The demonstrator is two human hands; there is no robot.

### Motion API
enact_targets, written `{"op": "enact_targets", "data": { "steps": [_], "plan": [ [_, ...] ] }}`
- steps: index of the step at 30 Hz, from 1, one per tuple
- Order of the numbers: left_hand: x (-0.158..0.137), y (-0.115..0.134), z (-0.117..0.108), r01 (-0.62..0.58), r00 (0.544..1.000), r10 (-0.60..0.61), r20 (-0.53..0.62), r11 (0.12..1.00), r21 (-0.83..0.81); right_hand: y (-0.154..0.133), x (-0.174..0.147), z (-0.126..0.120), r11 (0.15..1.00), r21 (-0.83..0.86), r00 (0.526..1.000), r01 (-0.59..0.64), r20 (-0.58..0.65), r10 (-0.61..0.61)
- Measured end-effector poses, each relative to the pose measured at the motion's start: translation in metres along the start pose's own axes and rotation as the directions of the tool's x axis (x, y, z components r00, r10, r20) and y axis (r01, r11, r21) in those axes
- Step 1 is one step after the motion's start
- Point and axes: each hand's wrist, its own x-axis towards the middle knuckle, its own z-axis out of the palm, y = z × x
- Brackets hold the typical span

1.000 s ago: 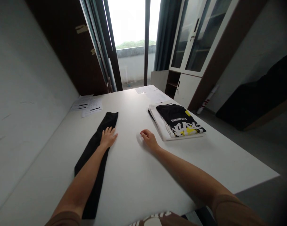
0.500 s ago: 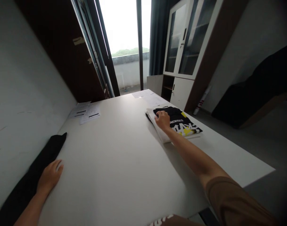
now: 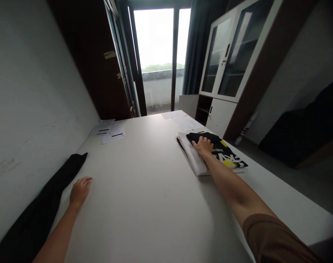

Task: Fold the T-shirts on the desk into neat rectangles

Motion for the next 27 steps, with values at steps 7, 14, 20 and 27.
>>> {"op": "enact_targets", "data": {
  "steps": [7,14,20,27],
  "plan": [
    [-0.008,0.035,0.025,-0.118,0.993,0.118,0.022,0.993,-0.015,-0.001,-0.001,-0.001,0.997,0.078,0.999,0.014,-0.045,-0.01],
    [-0.012,0.04,0.02,-0.115,0.993,0.117,0.009,0.986,-0.117,-0.072,-0.086,-0.027,0.679,0.608,0.912,0.41,-0.275,-0.304],
    [-0.021,0.057,0.012,0.017,1.0,-0.016,0.004,0.968,-0.251,-0.121,-0.247,-0.034,-0.075,0.891,0.407,0.448,-0.278,-0.87],
    [-0.039,0.127,0.024,-0.17,0.979,0.196,0.053,0.932,-0.32,-0.119,-0.252,-0.021,0.015,0.958,0.447,0.285,-0.12,-0.887]
  ]
}}
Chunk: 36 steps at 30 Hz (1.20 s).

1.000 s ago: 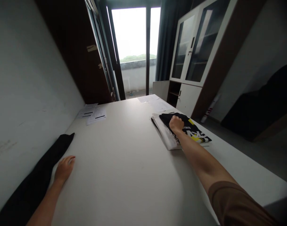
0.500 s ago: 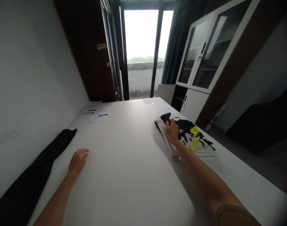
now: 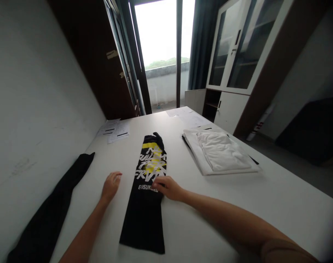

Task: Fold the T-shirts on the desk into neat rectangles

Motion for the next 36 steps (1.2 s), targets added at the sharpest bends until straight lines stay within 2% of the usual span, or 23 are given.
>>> {"op": "enact_targets", "data": {
  "steps": [2,4,8,9,11,13,15,17,20,23,26,29,31,33,36],
  "plan": [
    [-0.001,0.035,0.017,-0.088,0.995,0.088,0.051,0.996,-0.002,0.016,0.006,-0.017,0.994,-0.01,0.976,-0.112,-0.189,0.109],
    [-0.003,0.08,0.039,-0.159,0.985,0.158,0.07,0.987,0.007,0.033,0.01,-0.032,0.979,0.008,0.92,-0.202,-0.343,0.192],
    [0.001,0.175,0.098,-0.333,0.929,0.311,0.201,0.939,0.088,0.056,0.011,-0.044,0.956,0.112,0.814,-0.27,-0.503,0.289],
    [0.005,0.193,0.113,-0.353,0.917,0.318,0.241,0.927,0.123,0.058,0.01,-0.045,0.954,0.13,0.796,-0.268,-0.528,0.296],
    [0.016,0.218,0.139,-0.315,0.923,0.25,0.294,0.927,0.201,0.058,0.007,-0.045,0.954,0.142,0.771,-0.263,-0.564,0.296],
    [0.027,0.224,0.159,-0.207,0.942,0.115,0.317,0.939,0.273,0.057,0.004,-0.046,0.954,0.137,0.76,-0.268,-0.578,0.296],
    [0.035,0.215,0.17,-0.148,0.947,0.042,0.318,0.936,0.318,0.056,0.001,-0.047,0.951,0.127,0.761,-0.281,-0.574,0.302],
    [0.04,0.193,0.17,-0.171,0.944,0.055,0.324,0.925,0.34,0.056,0.0,-0.047,0.948,0.116,0.772,-0.296,-0.555,0.309],
    [0.046,0.141,0.149,-0.225,0.943,0.102,0.318,0.897,0.38,0.057,-0.001,-0.045,0.945,0.084,0.804,-0.315,-0.506,0.313],
    [0.049,0.071,0.098,-0.17,0.962,0.039,0.271,0.861,0.48,0.056,-0.002,-0.042,0.947,0.027,0.839,-0.32,-0.457,0.296],
    [0.048,-0.001,0.022,-0.008,0.981,-0.115,0.156,0.782,0.624,0.056,-0.001,-0.041,0.945,-0.043,0.867,-0.323,-0.414,0.277],
    [0.041,-0.06,-0.061,0.148,0.965,-0.256,0.061,0.719,0.679,0.057,0.001,-0.041,0.942,-0.096,0.888,-0.323,-0.376,0.266],
    [0.03,-0.087,-0.103,0.239,0.944,-0.33,-0.001,0.679,0.694,0.058,0.001,-0.039,0.94,-0.118,0.895,-0.32,-0.364,0.259],
    [0.013,-0.102,-0.127,0.25,0.952,-0.305,-0.028,0.722,0.646,0.06,0.002,-0.037,0.939,-0.129,0.897,-0.32,-0.36,0.256],
    [-0.022,-0.105,-0.13,0.198,0.97,-0.241,0.036,0.866,0.459,0.062,0.008,-0.042,0.933,-0.177,0.905,-0.314,-0.354,0.237]
  ]
}}
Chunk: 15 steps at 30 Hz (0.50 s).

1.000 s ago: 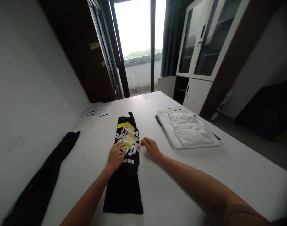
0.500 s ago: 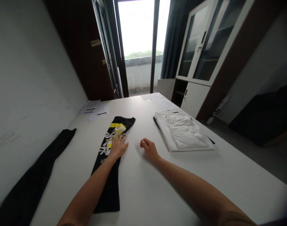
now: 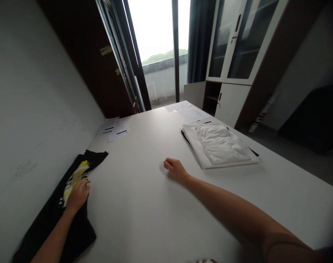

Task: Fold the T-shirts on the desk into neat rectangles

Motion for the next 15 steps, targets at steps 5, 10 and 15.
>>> {"op": "enact_targets", "data": {
  "steps": [5,10,15],
  "plan": [
    [-0.073,0.002,0.004,-0.01,0.969,0.081,0.234,0.956,-0.292,0.007,0.042,-0.061,0.953,-0.302,0.953,-0.013,-0.292,-0.079],
    [-0.098,-0.04,-0.021,0.151,0.97,-0.122,0.211,0.98,-0.127,0.043,0.071,-0.148,0.595,-0.703,0.871,-0.39,-0.49,-0.009],
    [-0.093,-0.055,-0.029,0.223,0.968,-0.218,0.12,0.975,-0.026,0.089,0.062,-0.184,0.38,-0.759,0.848,-0.529,-0.484,0.216]
  ]
}}
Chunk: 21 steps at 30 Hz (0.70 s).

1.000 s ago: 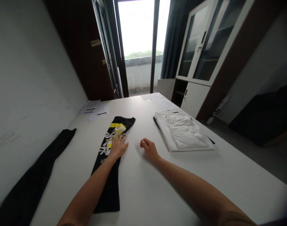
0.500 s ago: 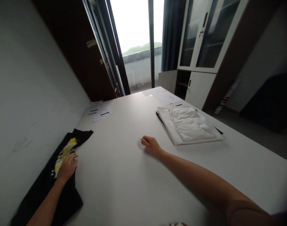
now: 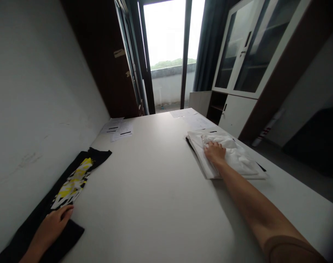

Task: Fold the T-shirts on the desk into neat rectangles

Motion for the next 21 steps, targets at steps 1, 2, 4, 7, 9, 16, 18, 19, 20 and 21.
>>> {"op": "enact_targets", "data": {
  "steps": [1,2,4,7,9,16,18,19,20,21],
  "plan": [
    [-0.002,0.006,0.001,-0.033,0.999,0.032,-0.023,0.999,-0.037,0.004,0.001,0.003,1.0,-0.008,1.0,-0.01,0.0,0.01],
    [-0.005,0.014,0.003,-0.063,0.998,0.06,-0.034,0.995,-0.084,0.006,0.003,0.004,1.0,-0.008,1.0,-0.021,-0.008,0.021],
    [-0.013,0.033,0.006,-0.103,0.995,0.104,-0.002,0.976,-0.19,0.005,0.007,0.0,0.998,0.014,0.998,-0.054,-0.035,0.054],
    [-0.022,0.056,0.009,-0.123,0.98,0.164,0.111,0.942,-0.312,-0.009,0.015,-0.011,0.994,0.084,0.989,-0.072,-0.121,0.082],
    [-0.023,0.068,0.01,-0.117,0.975,0.175,0.138,0.93,-0.349,-0.021,0.018,-0.017,0.992,0.12,0.982,-0.034,-0.182,0.055],
    [-0.007,0.101,0.02,-0.133,0.971,0.174,0.164,0.963,-0.235,-0.022,0.008,0.003,0.996,0.055,0.997,-0.065,-0.048,0.068],
    [-0.005,0.107,0.029,-0.094,0.984,0.12,0.134,0.978,-0.186,-0.015,0.007,0.009,0.998,0.03,0.998,-0.057,-0.032,0.058],
    [-0.005,0.108,0.035,-0.069,0.991,0.086,0.099,0.984,-0.167,-0.012,0.007,0.01,0.997,0.035,0.997,-0.064,-0.035,0.066],
    [-0.006,0.108,0.04,-0.047,0.997,0.057,0.059,0.987,-0.151,-0.009,0.009,0.011,0.995,0.056,0.995,-0.083,-0.045,0.086],
    [-0.008,0.107,0.044,-0.034,0.999,0.038,0.022,0.99,-0.135,-0.007,0.011,0.01,0.99,0.088,0.992,-0.11,-0.059,0.116]
  ]
}}
